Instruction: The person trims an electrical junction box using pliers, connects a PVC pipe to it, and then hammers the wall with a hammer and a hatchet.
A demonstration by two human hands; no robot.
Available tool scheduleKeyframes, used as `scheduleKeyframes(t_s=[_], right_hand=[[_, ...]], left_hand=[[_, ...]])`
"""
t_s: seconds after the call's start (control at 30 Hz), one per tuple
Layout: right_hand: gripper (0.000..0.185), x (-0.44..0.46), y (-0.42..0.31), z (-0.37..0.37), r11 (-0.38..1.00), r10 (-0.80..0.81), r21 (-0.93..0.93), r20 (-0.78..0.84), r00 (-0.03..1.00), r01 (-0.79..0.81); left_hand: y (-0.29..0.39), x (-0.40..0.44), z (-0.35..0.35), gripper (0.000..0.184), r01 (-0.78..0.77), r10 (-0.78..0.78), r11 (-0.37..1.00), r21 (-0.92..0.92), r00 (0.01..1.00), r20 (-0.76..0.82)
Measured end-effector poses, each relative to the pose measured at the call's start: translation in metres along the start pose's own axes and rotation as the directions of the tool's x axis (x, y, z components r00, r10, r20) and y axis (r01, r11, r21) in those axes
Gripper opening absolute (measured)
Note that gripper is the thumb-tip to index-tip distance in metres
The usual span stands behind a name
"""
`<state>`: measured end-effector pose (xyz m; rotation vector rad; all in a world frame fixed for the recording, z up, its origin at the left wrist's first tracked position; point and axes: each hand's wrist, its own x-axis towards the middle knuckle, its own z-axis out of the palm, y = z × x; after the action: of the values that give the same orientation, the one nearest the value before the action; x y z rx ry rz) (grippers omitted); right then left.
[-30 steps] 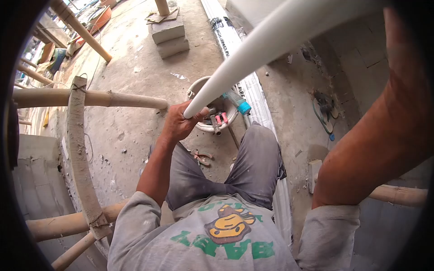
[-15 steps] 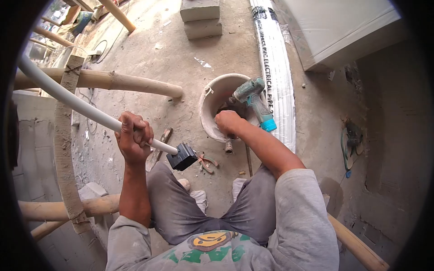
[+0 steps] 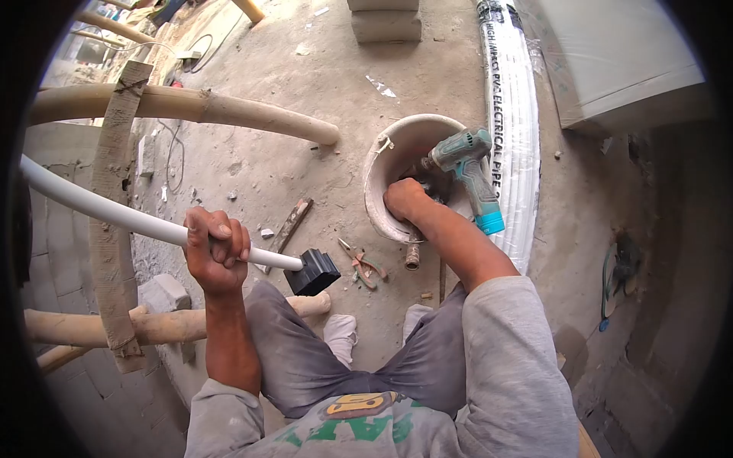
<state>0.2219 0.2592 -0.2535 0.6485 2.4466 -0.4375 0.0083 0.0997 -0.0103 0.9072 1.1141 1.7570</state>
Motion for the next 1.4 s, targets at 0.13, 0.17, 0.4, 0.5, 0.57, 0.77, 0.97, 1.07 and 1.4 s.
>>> scheduleKeyframes(t_s=[0.13,0.17,0.4,0.5,0.57,0.77,0.97,1.07,1.4], right_hand=[[0.026,-0.019,0.017,-0.002,0.941,0.064,0.339,-0.165,0.984,-0.004],[0.026,-0.030,0.025,-0.007,0.889,0.107,0.458,-0.241,0.965,0.016],[0.018,-0.087,0.047,-0.047,-0.304,0.340,0.917,-0.148,0.929,0.258],[0.016,-0.107,0.045,-0.051,-0.562,0.293,0.716,-0.296,0.909,0.415],[0.015,-0.110,0.051,-0.047,-0.640,0.302,0.580,-0.414,0.859,0.504],[0.013,-0.100,0.072,-0.032,-0.717,0.457,0.472,-0.238,0.857,0.513],[0.032,-0.078,0.043,-0.017,0.582,0.435,0.792,-0.112,0.894,-0.184],[0.045,-0.078,0.004,-0.040,0.718,0.466,0.500,0.172,0.868,-0.485],[0.031,-0.051,0.019,-0.027,0.779,0.506,0.373,0.099,0.857,-0.503]], left_hand=[[-0.007,0.000,-0.004,0.039,-0.031,0.026,0.993,0.116,0.999,0.041],[-0.008,0.000,-0.005,0.038,-0.009,0.006,0.996,0.094,1.000,0.029],[-0.013,-0.001,-0.002,0.035,0.064,-0.062,0.993,0.099,0.998,-0.024],[-0.015,-0.006,-0.001,0.036,0.102,-0.099,0.981,0.163,0.995,-0.027],[-0.014,-0.008,0.001,0.038,0.123,-0.120,0.972,0.200,0.992,-0.027],[-0.014,-0.007,0.008,0.041,0.199,-0.192,0.962,0.187,0.980,-0.058],[-0.014,-0.009,0.006,0.040,0.167,-0.161,0.970,0.177,0.986,-0.045],[-0.013,-0.009,0.009,0.042,0.156,-0.147,0.977,0.147,0.987,-0.070],[-0.011,-0.011,-0.003,0.039,0.105,-0.097,0.981,0.161,0.994,-0.057]])
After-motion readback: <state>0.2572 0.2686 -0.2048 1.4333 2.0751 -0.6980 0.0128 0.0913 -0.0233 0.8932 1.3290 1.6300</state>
